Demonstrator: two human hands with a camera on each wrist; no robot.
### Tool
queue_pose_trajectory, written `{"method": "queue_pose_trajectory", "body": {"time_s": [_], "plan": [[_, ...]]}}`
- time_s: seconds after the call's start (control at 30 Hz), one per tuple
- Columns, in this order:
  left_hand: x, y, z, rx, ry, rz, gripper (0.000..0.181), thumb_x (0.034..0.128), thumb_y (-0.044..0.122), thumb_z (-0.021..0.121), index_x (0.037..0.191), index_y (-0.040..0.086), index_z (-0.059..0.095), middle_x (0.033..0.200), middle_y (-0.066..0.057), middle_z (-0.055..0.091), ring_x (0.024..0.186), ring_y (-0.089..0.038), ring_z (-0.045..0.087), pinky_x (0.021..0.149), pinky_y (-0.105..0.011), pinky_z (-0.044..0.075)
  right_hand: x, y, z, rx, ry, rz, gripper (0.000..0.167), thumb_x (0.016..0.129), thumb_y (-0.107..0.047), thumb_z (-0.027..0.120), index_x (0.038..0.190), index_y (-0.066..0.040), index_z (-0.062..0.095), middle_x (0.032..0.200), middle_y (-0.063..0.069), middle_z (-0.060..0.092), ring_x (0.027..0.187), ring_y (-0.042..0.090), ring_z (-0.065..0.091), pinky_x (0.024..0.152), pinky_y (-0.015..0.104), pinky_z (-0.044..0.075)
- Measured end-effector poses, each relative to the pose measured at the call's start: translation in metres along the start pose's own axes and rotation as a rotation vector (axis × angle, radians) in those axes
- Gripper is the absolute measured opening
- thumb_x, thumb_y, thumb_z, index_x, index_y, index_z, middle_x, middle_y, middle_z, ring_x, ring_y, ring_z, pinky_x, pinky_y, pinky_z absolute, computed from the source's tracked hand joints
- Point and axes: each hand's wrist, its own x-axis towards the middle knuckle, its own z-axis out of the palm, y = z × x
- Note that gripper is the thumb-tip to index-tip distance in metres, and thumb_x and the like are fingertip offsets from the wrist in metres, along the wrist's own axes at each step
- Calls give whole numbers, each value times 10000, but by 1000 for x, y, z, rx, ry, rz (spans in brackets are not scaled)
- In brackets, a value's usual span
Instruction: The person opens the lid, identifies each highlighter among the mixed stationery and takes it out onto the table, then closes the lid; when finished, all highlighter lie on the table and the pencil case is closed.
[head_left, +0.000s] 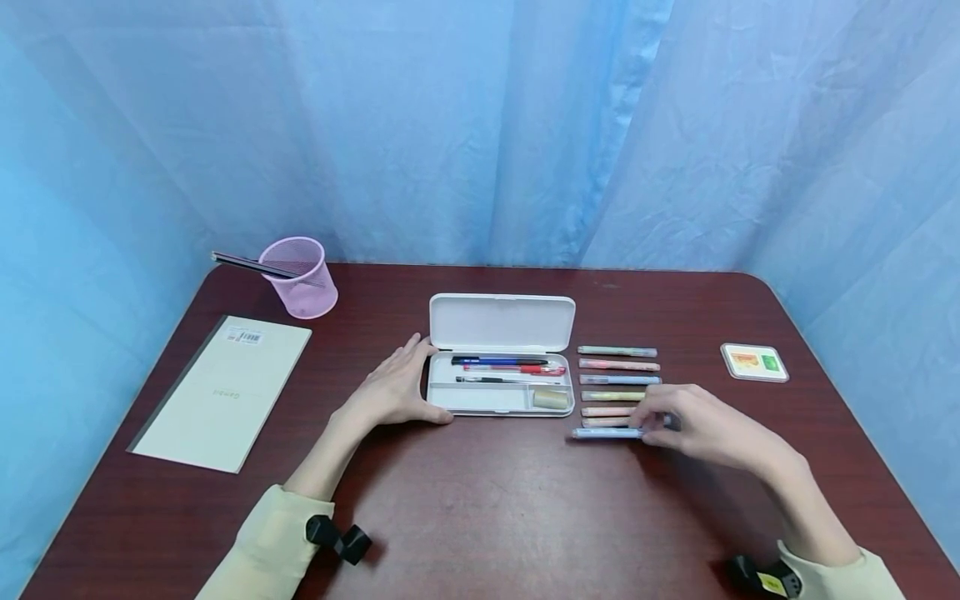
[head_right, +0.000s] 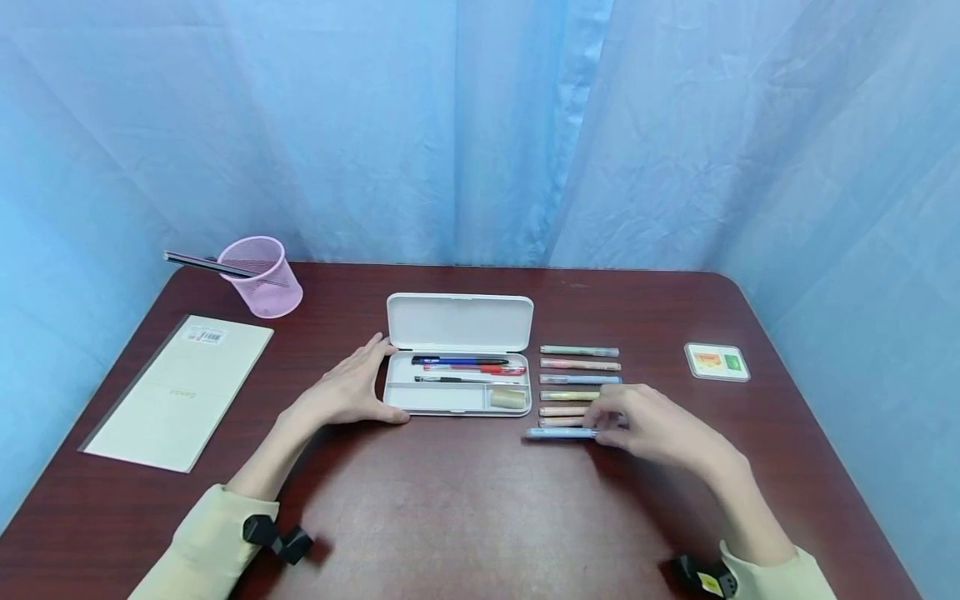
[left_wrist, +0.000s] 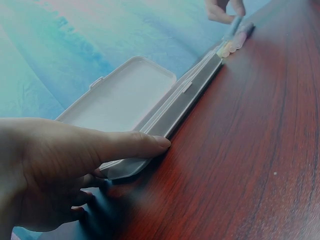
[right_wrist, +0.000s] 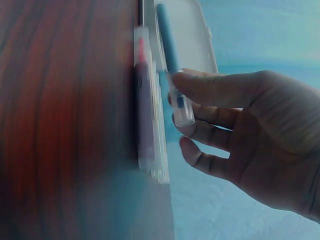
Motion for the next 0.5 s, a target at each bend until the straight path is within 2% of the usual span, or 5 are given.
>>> {"method": "queue_pose_trajectory", "body": {"time_s": [0.1, 0.37, 0.5], "plan": [[0, -1, 0, 0, 1, 3, 1034, 687, 455, 911, 1504, 79, 403, 1680, -202, 281, 1597, -376, 220, 1301, -545, 256, -7, 3, -2, 0, -30, 14, 294, 845, -79, 811, 959, -337, 730, 926, -202, 658, 812, -78, 590, 682, 219, 556], [1, -1, 0, 4, -3, 7, 1037, 690, 458, 910, 1504, 67, 401, 1678, -200, 285, 1602, -365, 209, 1308, -532, 246, -11, 8, -6, 22, -35, -19, 324, 796, -20, 827, 893, -311, 720, 869, -180, 645, 755, -59, 558, 630, 213, 534], [1, -1, 1, 8, 1, 7, 1038, 686, 457, 912, 1506, 70, 405, 1676, -198, 292, 1601, -366, 213, 1305, -536, 250, -10, 9, -5, 12, -54, 8, 306, 800, -37, 830, 886, -309, 721, 869, -177, 650, 759, -48, 566, 637, 217, 538]]}}
